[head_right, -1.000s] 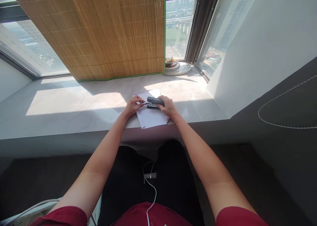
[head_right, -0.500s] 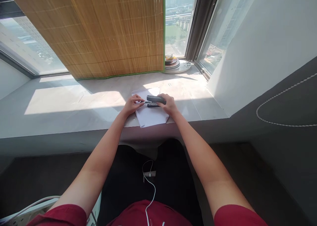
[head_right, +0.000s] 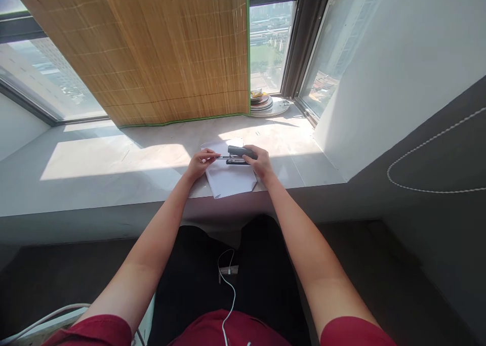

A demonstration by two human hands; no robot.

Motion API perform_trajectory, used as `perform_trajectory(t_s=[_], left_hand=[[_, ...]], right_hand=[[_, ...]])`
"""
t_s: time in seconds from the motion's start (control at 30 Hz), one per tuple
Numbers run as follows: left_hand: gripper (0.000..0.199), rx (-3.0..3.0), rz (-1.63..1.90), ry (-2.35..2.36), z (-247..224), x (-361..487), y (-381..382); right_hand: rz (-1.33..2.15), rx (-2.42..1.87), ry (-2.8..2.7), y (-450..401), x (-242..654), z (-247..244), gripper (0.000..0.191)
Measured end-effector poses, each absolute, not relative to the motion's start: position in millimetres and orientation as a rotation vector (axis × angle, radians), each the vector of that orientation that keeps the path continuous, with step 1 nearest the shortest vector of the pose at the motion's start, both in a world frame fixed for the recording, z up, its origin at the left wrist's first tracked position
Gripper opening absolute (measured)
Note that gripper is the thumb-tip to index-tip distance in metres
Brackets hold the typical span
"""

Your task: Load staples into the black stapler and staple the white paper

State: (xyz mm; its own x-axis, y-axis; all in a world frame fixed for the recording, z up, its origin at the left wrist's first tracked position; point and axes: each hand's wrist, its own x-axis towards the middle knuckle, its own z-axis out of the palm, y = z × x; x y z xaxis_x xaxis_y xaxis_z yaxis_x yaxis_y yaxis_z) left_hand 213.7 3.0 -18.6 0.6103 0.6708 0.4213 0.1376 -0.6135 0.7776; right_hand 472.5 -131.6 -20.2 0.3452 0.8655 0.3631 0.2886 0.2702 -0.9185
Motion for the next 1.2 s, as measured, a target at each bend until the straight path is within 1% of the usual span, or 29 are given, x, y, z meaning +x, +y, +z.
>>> perform_trajectory(t_s=[0.1,0.23,0.33,0.53,0.67,0.77,0.83,0.97,1.07,1.2], left_hand=[[0.042,2.078,0.931,0.576,-16,211,0],[0.067,2.110,0.840,0.467,-11,211,-3],[0.072,2.130,0.862,0.419,-10,214,-3],[0.064,2.181,0.779,0.390,-13,218,-2],[0.061,2.201,0.742,0.359,-12,216,-4],[0.058,2.211,0.755,0.391,-13,216,-4],[0.056,2.214,0.797,0.431,-15,215,-2],[0.043,2.200,0.853,0.484,-20,216,2],[0.031,2.208,0.865,0.508,-23,217,3],[0.018,2.311,0.861,0.643,-25,219,0]], right_hand=[[0.574,-1.191,-1.268,-138,472,-16,0.039],[0.686,-1.093,-1.471,-144,469,-12,0.041],[0.739,-1.077,-1.565,-142,467,-12,0.044],[0.709,-1.086,-1.757,-139,467,-12,0.047],[0.712,-1.089,-1.794,-143,464,-8,0.041],[0.652,-1.134,-1.703,-146,460,-8,0.039],[0.587,-1.180,-1.536,-145,462,-10,0.039],[0.369,-1.328,-1.184,-139,490,-16,0.040],[0.229,-1.453,-1.163,-133,527,-19,0.037],[0.218,-1.497,-1.099,-130,559,-30,0.037]])
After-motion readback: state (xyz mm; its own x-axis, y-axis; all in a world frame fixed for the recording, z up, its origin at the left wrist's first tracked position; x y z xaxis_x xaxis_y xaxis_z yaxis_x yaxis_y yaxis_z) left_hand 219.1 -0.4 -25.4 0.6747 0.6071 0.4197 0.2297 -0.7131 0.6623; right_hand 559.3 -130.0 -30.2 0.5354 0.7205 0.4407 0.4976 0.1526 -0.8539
